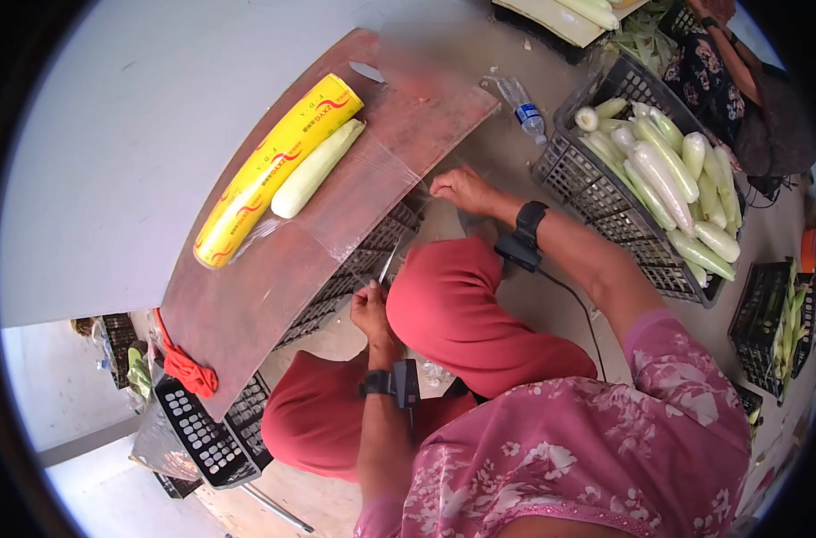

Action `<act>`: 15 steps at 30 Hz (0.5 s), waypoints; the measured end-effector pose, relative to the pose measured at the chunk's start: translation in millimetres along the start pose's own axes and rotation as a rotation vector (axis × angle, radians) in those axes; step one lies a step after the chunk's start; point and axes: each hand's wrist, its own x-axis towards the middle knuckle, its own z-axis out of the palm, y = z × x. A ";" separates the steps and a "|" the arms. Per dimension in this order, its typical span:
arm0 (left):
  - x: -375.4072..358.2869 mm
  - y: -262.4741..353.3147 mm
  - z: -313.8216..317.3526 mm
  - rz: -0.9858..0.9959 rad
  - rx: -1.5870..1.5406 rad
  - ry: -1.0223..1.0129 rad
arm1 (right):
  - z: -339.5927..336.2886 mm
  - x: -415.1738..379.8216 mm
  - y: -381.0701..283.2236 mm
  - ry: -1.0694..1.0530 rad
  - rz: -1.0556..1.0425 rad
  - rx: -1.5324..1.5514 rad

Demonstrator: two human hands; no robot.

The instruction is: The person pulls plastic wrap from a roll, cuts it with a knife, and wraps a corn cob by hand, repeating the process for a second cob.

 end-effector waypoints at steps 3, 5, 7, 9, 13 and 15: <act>9.2 -1.9 -2.7 0.013 -0.050 -0.039 | 11.1 10.1 3.8 0.033 0.062 0.089; 16.1 -0.3 -4.1 -0.017 0.066 -0.028 | 21.0 16.6 6.5 0.103 0.102 0.146; 25.4 -4.4 -6.0 -0.024 0.108 -0.028 | 28.6 27.4 3.7 0.185 0.164 0.232; 32.5 -8.6 -5.0 -0.005 0.075 -0.041 | 32.5 36.7 4.4 0.226 0.233 0.305; 40.4 -9.2 -1.3 -0.033 0.052 0.009 | 34.1 52.3 1.1 0.315 0.449 0.779; 41.4 -5.8 0.8 -0.042 0.055 0.034 | 38.2 58.7 0.4 0.354 0.449 1.017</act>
